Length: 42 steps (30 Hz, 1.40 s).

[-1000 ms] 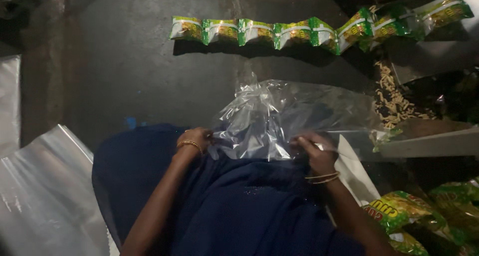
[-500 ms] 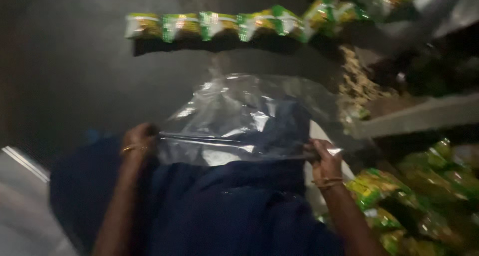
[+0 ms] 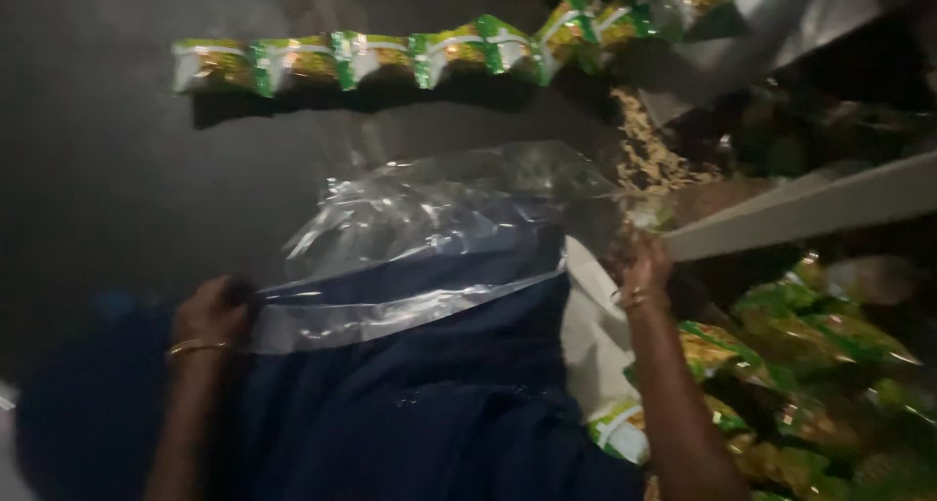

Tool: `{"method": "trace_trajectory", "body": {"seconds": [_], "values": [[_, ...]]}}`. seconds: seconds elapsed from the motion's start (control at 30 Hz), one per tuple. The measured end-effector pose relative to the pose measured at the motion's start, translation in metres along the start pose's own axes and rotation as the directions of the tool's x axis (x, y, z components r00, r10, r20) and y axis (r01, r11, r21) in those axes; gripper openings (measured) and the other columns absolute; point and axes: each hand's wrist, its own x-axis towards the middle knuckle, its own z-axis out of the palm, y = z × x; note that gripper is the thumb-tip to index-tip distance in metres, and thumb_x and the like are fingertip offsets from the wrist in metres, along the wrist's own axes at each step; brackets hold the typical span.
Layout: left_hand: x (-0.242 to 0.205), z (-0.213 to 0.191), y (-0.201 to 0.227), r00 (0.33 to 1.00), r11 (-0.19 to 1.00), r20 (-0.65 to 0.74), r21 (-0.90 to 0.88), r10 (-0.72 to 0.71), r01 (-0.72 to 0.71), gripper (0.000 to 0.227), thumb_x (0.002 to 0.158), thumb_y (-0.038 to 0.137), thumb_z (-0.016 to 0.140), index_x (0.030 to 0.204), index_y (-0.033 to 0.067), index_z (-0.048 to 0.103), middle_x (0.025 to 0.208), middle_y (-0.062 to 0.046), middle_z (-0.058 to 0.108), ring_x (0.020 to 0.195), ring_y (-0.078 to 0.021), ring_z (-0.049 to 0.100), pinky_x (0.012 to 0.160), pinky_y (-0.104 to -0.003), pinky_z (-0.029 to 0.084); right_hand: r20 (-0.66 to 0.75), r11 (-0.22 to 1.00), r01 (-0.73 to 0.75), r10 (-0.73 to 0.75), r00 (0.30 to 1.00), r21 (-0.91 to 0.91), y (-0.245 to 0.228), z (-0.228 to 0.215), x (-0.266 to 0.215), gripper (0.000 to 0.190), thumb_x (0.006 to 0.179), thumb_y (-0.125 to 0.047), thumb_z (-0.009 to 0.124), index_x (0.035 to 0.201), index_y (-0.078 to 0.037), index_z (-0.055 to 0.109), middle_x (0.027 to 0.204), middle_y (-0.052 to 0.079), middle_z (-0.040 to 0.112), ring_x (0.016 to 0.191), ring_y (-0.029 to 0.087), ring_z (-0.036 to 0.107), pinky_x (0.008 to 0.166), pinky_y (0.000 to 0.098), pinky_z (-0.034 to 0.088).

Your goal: The person sits on the floor and places multiple small green snack packets into a large clear plastic bag. They arrange the packets inside, fold the bag's opening, and set the filled bag aside before repeating the process with another bag.

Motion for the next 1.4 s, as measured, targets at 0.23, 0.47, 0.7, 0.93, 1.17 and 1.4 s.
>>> {"method": "trace_trajectory", "body": {"seconds": [0.23,0.47,0.7,0.93,1.17,1.4], "values": [[-0.005,-0.006,0.015,0.992,0.983,-0.028,0.138,0.123,-0.118,0.026,0.085,0.032,0.071,0.104,0.0154,0.078,0.110,-0.014,0.073,0.101,-0.0382,0.069,0.084,-0.047,0.055,0.446,0.769,-0.513,0.333,0.831,0.381,-0.019,0.077,0.088,0.064,0.104,-0.034,0.054,0.145,0.015,0.053,0.147,0.033,0.060,0.121,0.039,0.070,0.104,0.0473,0.058],[-0.024,-0.017,0.041,0.999,0.998,-0.033,0.049,-0.036,0.038,0.028,0.093,0.034,0.064,0.110,0.0151,0.075,0.113,-0.013,0.074,0.105,-0.0379,0.069,0.087,-0.048,0.055,0.022,0.958,-0.083,0.093,0.995,-0.276,-0.021,0.115,0.054,0.039,0.103,-0.032,0.055,0.137,-0.013,0.060,0.133,0.012,0.067,0.109,0.021,0.070,0.093,0.0376,0.056],[-0.030,-0.024,0.057,0.997,0.996,-0.040,0.038,-0.073,0.075,0.028,0.097,0.035,0.061,0.112,0.0139,0.072,0.111,-0.014,0.074,0.105,-0.0372,0.070,0.088,-0.049,0.053,0.050,0.973,0.051,-0.041,0.998,-0.226,-0.012,0.103,0.054,0.020,0.096,-0.007,0.066,0.116,-0.011,0.068,0.110,0.008,0.073,0.095,0.020,0.072,0.080,0.0355,0.062],[-0.019,-0.012,0.035,0.996,0.998,-0.074,-0.035,-0.048,0.045,0.027,0.095,0.029,0.063,0.115,0.0120,0.070,0.113,-0.016,0.073,0.105,-0.0377,0.069,0.088,-0.048,0.054,0.238,0.600,0.458,-0.411,0.880,-0.656,-0.022,0.090,0.052,0.017,0.101,-0.008,0.077,0.117,-0.001,0.078,0.108,0.014,0.076,0.094,0.023,0.070,0.085,0.0359,0.058],[0.000,0.008,0.012,0.980,0.999,-0.197,0.023,-0.021,0.026,0.020,0.093,0.020,0.064,0.111,0.0131,0.070,0.117,-0.012,0.072,0.109,-0.0367,0.067,0.090,-0.047,0.053,0.181,0.725,0.549,-0.525,0.831,-0.417,-0.039,0.071,0.039,0.026,0.098,-0.017,0.078,0.117,-0.005,0.064,0.110,0.006,0.065,0.099,0.019,0.066,0.088,0.0387,0.059],[0.008,0.016,0.005,0.975,1.000,-0.218,-0.007,-0.026,0.025,0.021,0.092,0.012,0.063,0.112,0.0123,0.070,0.118,-0.013,0.072,0.110,-0.0364,0.067,0.091,-0.046,0.054,0.240,0.629,0.611,-0.576,0.781,-0.481,-0.076,0.034,0.012,0.021,0.099,-0.015,0.077,0.113,-0.005,0.065,0.107,0.007,0.067,0.097,0.019,0.067,0.088,0.0364,0.059]]}}
